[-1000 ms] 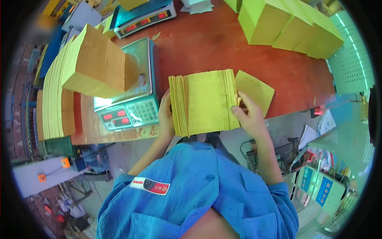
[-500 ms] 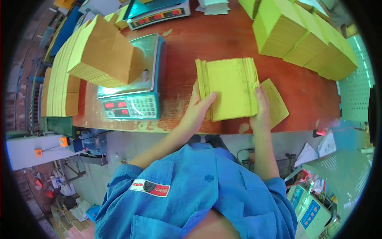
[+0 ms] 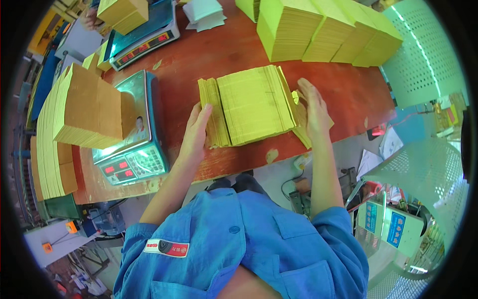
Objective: The person weighs stacks of yellow sheets on a digital scale, adds and removes sheets by hand, stacks them on the table, and presses a control button panel to advance items on a conveyor.
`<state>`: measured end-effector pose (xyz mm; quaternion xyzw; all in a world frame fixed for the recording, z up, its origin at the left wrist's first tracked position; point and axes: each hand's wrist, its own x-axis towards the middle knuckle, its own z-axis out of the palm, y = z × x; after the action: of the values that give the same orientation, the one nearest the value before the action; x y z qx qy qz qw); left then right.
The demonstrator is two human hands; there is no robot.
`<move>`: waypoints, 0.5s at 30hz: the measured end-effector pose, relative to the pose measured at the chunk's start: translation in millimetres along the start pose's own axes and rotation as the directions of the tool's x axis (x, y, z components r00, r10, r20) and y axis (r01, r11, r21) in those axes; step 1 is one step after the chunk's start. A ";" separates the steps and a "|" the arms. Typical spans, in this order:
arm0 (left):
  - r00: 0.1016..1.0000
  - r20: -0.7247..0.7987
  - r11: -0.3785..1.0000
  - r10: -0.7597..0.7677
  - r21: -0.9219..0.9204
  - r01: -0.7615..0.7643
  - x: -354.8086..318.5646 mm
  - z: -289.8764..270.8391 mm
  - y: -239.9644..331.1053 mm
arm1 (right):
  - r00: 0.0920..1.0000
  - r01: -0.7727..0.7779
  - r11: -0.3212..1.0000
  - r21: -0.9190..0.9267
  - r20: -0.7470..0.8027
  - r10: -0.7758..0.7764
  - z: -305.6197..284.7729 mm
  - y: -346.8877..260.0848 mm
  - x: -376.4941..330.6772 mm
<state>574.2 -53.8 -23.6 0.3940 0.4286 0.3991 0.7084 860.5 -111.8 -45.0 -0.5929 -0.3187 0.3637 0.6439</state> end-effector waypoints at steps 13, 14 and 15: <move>1.000 0.014 0.997 0.028 0.077 -0.029 -37.0 -30.2 28.4 | 0.968 -0.109 0.972 0.210 0.245 0.056 104.4 -3.8 -83.5; 1.000 0.018 0.996 0.023 0.085 -0.025 -37.2 -37.2 26.5 | 0.967 -0.081 0.991 0.102 0.248 0.054 103.9 6.6 -83.9; 1.000 -0.008 0.993 0.010 0.121 -0.009 -31.5 -44.3 21.6 | 0.953 -0.167 0.984 0.068 0.266 0.144 100.3 7.5 -80.0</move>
<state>518.6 -64.7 -9.2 0.4365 0.4529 0.3776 0.6796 732.8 -125.9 -41.4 -0.5336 -0.3361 0.5020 0.5919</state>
